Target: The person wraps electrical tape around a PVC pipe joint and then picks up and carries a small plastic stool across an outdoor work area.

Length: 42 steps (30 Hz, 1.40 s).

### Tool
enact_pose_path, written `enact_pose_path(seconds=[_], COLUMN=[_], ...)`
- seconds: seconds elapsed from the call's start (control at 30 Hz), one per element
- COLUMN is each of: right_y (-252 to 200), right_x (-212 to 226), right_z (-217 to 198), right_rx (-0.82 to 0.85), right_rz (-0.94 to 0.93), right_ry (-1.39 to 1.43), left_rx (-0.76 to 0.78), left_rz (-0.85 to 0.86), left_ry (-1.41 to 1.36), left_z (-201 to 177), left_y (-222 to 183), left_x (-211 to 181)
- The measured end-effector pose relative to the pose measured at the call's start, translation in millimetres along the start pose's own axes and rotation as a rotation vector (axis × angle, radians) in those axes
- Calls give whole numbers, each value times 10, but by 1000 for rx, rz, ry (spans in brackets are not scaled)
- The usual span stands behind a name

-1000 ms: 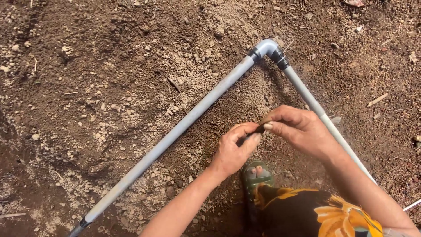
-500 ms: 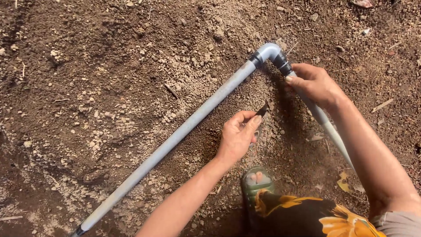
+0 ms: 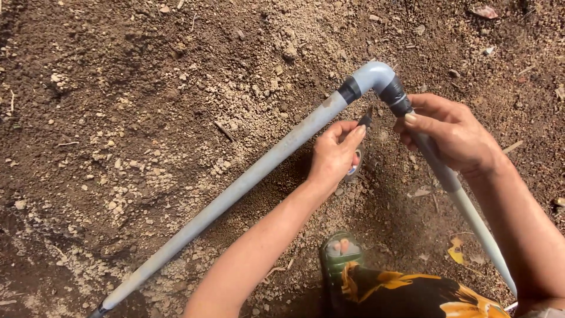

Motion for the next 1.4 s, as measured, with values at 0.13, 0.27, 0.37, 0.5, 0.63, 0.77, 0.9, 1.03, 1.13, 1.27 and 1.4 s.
enact_pose_path(seconds=[0.13, 0.27, 0.37, 0.5, 0.63, 0.77, 0.9, 1.03, 1.13, 1.27, 1.4], right_y=[-7, 29, 42, 78, 99, 94, 58, 11, 57, 70, 91], right_x=[-41, -58, -29, -67, -140, -156, -76, -11, -68, -56, -55], right_z=[-27, -6, 90, 100, 71, 20, 53, 11, 15, 31, 42], right_rx=[31, 74, 206, 199, 136, 55, -22, -155, -149, -166, -164], right_rz=[-23, 3, 13, 87, 144, 110, 47, 47, 49, 57, 27], right_ry=[53, 56, 266, 337, 299, 286, 266, 136, 107, 81, 39], left_rx=[-13, 59, 159, 194, 183, 127, 126, 128, 90, 125, 162], left_rz=[-26, -25, 53, 146, 207, 160, 299, 344, 468, 449, 273], left_ry=[102, 154, 153, 198, 205, 247, 139, 118, 259, 324, 634], left_z=[117, 333, 465, 482, 446, 385, 336, 272, 176, 84, -20], left_y=[167, 274, 415, 504, 571, 495, 438, 214, 56, -302, -549], left_x=[-14, -85, -97, -119, -89, -110, -109, -256, -302, -536, -620])
Point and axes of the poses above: each hand's wrist, its own y-axis towards the middle knuckle, its own z-axis out of the palm, x = y × z, the point moved 9 cm from there along y, towards the middle knuckle, and after that the axes turned 9 degrees about -x, right-handed, at the moved point
